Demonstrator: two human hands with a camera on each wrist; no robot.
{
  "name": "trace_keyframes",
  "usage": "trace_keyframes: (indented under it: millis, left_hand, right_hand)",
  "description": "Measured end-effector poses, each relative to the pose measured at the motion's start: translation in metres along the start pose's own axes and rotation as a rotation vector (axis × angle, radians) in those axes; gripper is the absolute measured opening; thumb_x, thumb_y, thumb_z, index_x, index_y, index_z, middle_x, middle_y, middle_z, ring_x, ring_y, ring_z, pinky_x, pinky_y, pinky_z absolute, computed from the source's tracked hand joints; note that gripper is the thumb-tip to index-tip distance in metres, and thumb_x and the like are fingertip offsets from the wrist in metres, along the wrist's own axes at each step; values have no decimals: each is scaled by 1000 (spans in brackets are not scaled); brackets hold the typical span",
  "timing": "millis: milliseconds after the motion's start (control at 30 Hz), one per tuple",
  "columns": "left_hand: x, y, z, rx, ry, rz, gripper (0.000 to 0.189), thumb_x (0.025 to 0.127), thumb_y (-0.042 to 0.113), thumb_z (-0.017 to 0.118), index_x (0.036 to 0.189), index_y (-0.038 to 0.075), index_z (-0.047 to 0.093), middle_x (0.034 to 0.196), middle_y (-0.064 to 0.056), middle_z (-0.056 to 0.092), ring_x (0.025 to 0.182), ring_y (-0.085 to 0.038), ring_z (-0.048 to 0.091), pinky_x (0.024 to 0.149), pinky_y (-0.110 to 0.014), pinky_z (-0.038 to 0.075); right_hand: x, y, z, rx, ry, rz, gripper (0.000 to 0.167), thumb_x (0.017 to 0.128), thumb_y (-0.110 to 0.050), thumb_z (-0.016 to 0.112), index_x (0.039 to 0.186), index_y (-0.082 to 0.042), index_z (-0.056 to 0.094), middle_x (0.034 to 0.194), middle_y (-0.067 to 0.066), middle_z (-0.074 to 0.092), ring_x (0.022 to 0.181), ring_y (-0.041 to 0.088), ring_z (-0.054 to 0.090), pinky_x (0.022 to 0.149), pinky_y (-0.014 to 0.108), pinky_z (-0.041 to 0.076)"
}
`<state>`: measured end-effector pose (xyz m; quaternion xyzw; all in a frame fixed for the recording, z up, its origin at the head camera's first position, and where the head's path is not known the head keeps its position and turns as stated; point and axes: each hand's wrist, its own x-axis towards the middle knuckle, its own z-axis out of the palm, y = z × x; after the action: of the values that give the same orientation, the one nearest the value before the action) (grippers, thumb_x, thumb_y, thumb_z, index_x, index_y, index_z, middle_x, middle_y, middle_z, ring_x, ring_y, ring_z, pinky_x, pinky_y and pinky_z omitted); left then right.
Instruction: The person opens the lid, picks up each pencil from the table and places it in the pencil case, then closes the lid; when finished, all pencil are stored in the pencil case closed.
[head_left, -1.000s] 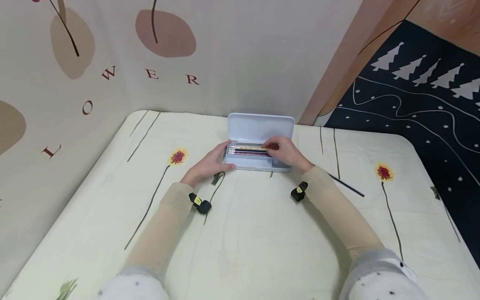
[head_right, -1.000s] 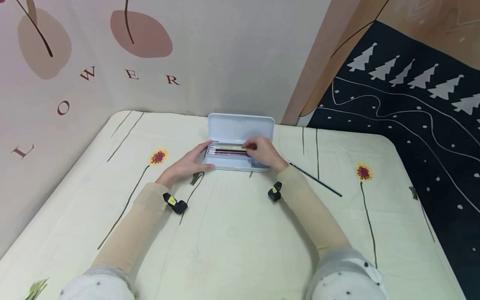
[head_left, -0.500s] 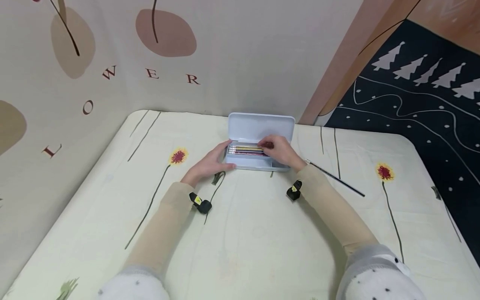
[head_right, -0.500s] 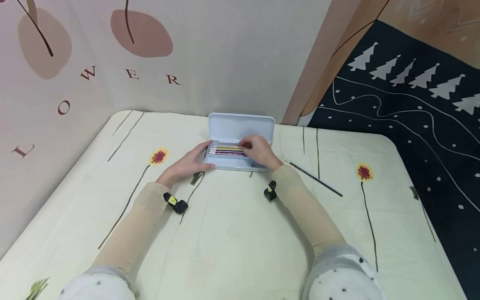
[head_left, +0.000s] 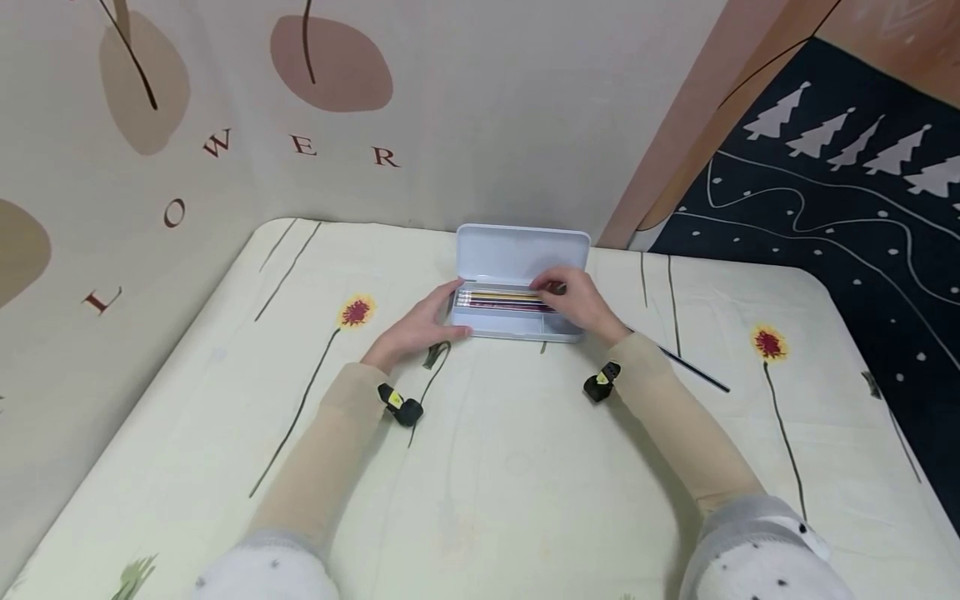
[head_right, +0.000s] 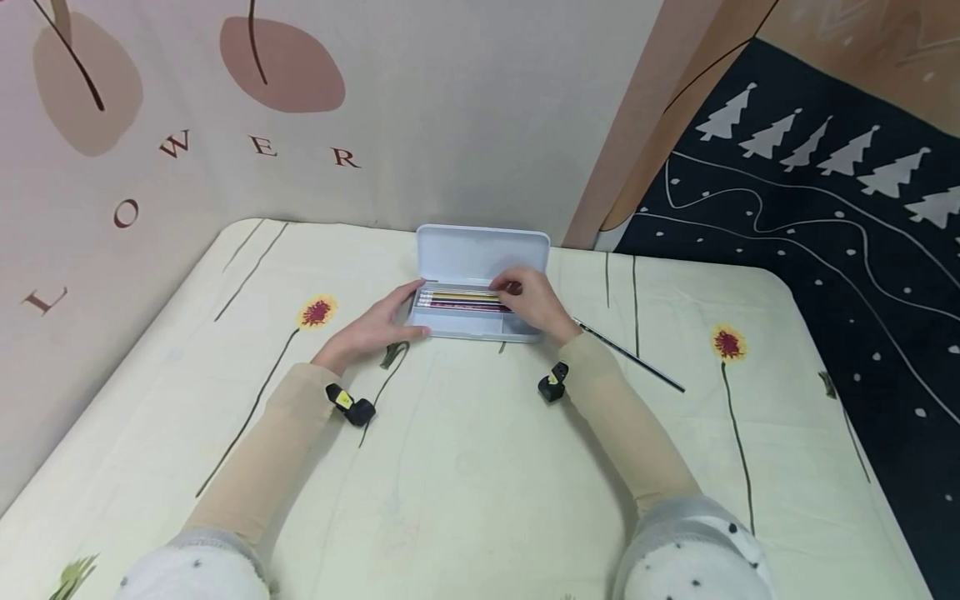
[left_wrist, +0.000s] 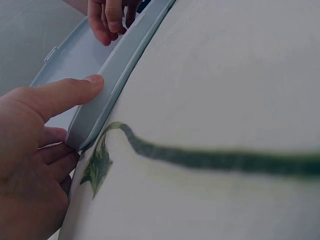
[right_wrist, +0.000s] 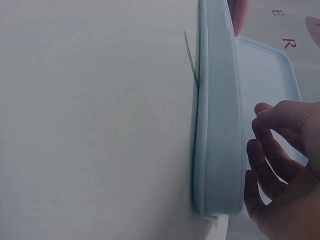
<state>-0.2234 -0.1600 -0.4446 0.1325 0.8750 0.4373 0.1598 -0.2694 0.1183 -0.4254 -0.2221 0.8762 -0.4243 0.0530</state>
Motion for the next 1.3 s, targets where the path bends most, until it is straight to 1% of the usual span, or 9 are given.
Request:
trace_keyframes:
  millis: [200,433,567,667,833,1033,1133,1300]
  left_hand:
    - [-1,2,0,-2,-1,6,89,88,26,71,155,10,14,159,-12,14,145,-27,10,116,-46,12]
    - [-1,2,0,-8,-3,5,90,88,27,71,155,10,14,159,-12,14,145,-28,10,116,-47,12]
    - [-1,2,0,-15,-3,1,89,88,26,70,155,10,14,159,-13,14,145,-28,10,116,-47,12]
    - [-1,2,-1,-6,-2,2,89,88,26,70,155,9,14,159,-13,14,145,-28,10,116,-47,12]
    - [-1,1,0,0,-3,5,89,88,27,70,155,9,14,159,-12,14,145,-28,10,116,-46,12]
    - [0,0,0,-16,-1,21,89,88,26,71,155,9,14,159,-12,15,145,-27,10,116,-46,12]
    - [0,0,0,-19,0,25,90,88,26,71,155,9,14,159,-13,15,145,-28,10,116,-46,11]
    - [-1,0,-1,-12,0,22,90,88,27,71,155,10,14,159,-13,15,145,-28,10,116,-47,11]
  right_hand:
    - [-8,4,-6,17,7,-3,15,90,3,60,101,5,69,102,17,65,88,27,59,80,36,49]
    - [-17,8,-13,19,10,12,16,91,3,59,103,5,69,105,18,66,90,27,58,81,36,48]
    - [-23,10,-17,32,17,23,16,91,4,59,103,5,69,104,18,66,90,26,57,82,37,48]
    - [-27,13,-21,39,24,15,16,90,5,59,103,6,69,104,19,66,90,27,57,81,37,48]
    - [-34,18,-28,39,32,10,18,91,5,59,105,6,69,108,20,66,91,27,58,80,36,48]
    - [-43,20,-36,44,40,27,19,91,4,59,106,6,69,111,19,66,93,27,58,81,34,48]
    - [-47,22,-40,47,46,36,19,91,3,60,107,6,69,110,20,66,92,27,58,81,35,48]
    - [-54,26,-46,21,53,72,18,92,0,59,106,4,69,107,18,66,92,26,57,82,36,48]
